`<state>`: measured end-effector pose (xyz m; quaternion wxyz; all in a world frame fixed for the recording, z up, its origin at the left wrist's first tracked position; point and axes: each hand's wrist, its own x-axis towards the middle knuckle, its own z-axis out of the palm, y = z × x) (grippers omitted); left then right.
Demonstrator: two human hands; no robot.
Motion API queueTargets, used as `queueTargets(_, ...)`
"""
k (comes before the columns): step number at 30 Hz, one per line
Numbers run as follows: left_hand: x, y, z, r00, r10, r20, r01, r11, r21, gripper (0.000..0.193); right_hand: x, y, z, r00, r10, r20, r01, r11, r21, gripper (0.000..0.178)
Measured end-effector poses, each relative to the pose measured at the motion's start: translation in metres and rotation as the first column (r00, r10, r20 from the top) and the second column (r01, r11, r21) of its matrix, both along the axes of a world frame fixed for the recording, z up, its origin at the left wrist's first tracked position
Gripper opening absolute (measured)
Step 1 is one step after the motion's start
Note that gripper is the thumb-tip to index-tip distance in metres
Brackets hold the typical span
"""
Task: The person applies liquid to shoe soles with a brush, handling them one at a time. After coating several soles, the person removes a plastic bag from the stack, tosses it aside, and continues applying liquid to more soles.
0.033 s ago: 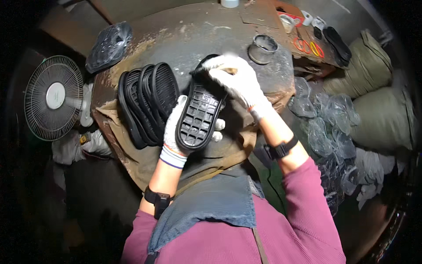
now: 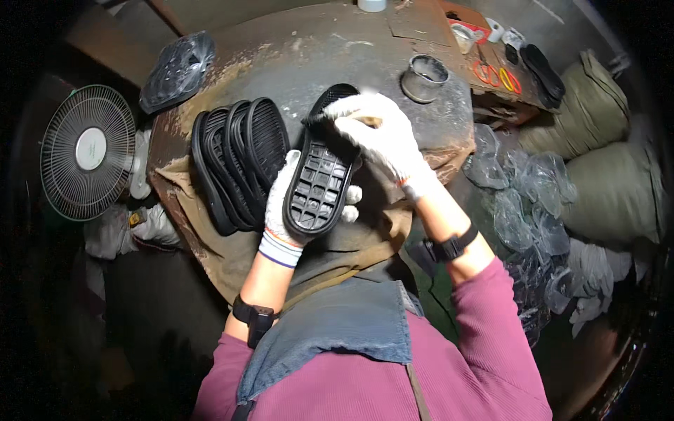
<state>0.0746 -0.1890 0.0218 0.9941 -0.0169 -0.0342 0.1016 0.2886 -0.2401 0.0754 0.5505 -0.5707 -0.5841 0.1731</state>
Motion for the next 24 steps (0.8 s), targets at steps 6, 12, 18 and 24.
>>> queueTargets(6,0.009,0.002,-0.004,0.989,0.148,0.030,-0.145,0.986,-0.082,0.073,-0.034,-0.037,0.005,0.964,0.050,0.259,-0.067,0.996,0.057,0.022)
queueTargets(12,0.014,0.024,-0.001,0.919,0.391,-0.058,-0.382,0.916,0.123,0.085,-0.042,-0.050,0.029,0.887,0.281,0.365,-0.300,0.954,-0.004,0.025)
queueTargets(18,-0.017,0.062,0.014,0.954,0.289,0.077,-0.293,0.853,0.432,0.094,-0.016,-0.064,0.022,0.885,0.409,0.222,-0.394,0.913,-0.111,0.029)
queueTargets(24,-0.030,0.060,0.040,0.725,0.689,-0.018,-0.183,0.219,0.958,0.064,-0.071,-0.058,0.038,0.919,0.149,-0.365,-0.261,0.924,-0.280,0.023)
